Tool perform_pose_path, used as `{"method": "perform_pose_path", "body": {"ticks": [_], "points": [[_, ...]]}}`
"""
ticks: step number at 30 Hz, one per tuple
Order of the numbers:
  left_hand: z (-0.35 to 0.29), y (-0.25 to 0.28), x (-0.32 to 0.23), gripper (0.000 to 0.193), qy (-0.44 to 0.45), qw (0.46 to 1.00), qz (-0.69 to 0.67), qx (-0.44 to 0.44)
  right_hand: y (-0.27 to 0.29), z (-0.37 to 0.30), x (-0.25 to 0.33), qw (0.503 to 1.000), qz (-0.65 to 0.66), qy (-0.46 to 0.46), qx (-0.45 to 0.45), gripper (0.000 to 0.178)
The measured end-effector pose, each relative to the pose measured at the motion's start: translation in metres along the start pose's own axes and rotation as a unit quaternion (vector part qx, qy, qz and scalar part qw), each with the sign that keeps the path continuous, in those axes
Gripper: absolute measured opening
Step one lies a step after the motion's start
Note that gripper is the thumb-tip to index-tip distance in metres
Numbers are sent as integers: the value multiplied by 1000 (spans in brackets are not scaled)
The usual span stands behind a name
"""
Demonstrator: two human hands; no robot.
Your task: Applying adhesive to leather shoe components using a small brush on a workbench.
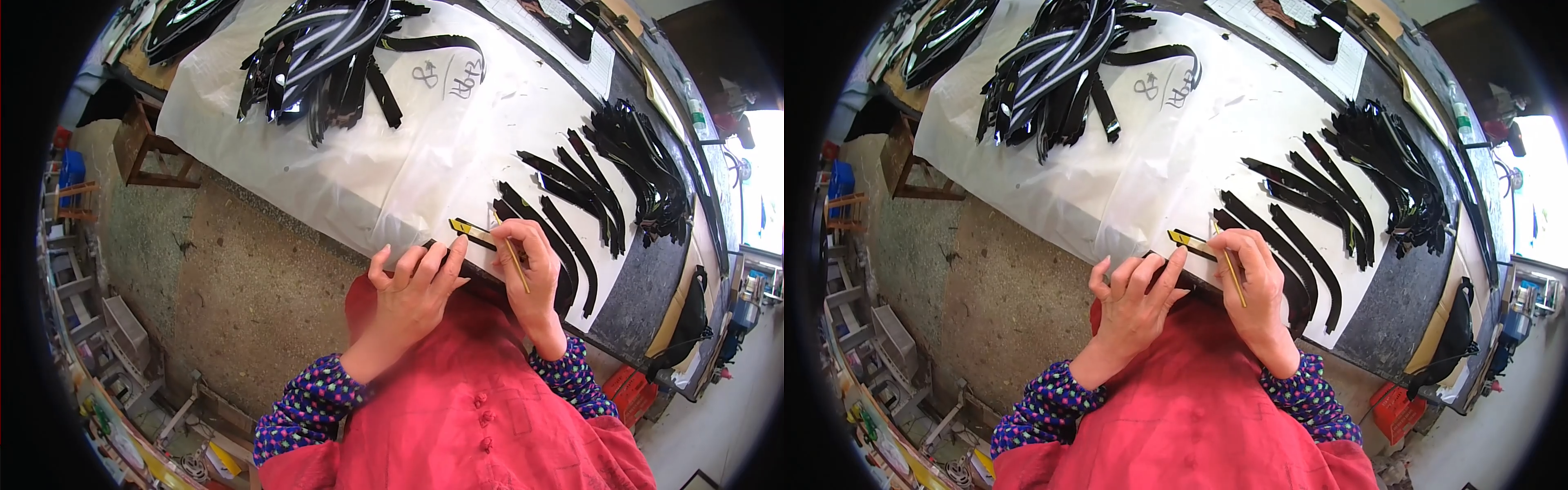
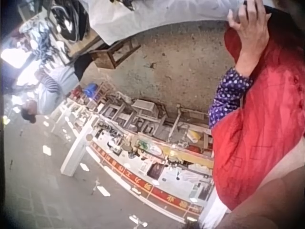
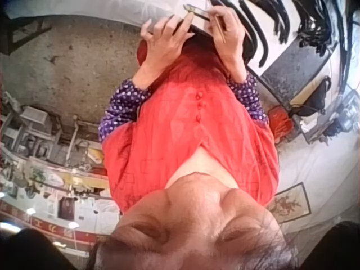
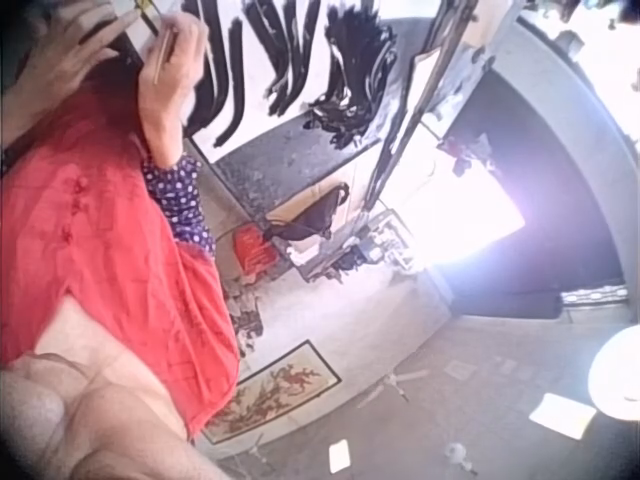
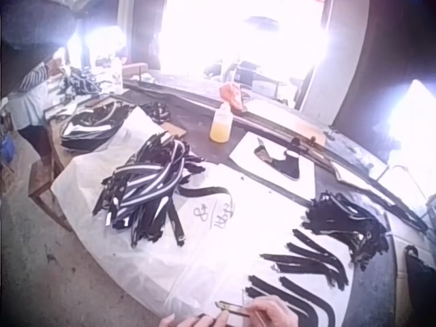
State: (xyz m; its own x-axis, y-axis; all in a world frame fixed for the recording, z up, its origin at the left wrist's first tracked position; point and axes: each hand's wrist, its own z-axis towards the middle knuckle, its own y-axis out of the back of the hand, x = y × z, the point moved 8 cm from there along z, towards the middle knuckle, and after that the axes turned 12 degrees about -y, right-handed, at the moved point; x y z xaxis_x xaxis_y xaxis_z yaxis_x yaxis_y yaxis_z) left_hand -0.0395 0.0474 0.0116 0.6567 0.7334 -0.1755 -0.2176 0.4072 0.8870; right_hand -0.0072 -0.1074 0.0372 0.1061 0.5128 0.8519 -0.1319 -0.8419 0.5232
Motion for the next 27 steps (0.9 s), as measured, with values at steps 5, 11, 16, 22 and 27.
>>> {"method": "perform_pose_path", "body": {"ticks": [5,11,16,22,27], "points": [[-2,-4,-1,51,5,1000,-1,-2,0,0,0,1000,-4,3,-2,13],[3,-5,-2,53,-2,1000,9,7,-1,-1,0,1000,-11,2,-1,14],[2,-7,-2,53,-2,1000,5,8,-2,-2,1,1000,-25,10,-6,17],[2,-8,-2,54,1,1000,10,6,-1,-2,3,999,-32,8,-9,20],[3,-9,-2,56,0,1000,-3,13,9,-6,2,998,-53,29,-31,20]]}}
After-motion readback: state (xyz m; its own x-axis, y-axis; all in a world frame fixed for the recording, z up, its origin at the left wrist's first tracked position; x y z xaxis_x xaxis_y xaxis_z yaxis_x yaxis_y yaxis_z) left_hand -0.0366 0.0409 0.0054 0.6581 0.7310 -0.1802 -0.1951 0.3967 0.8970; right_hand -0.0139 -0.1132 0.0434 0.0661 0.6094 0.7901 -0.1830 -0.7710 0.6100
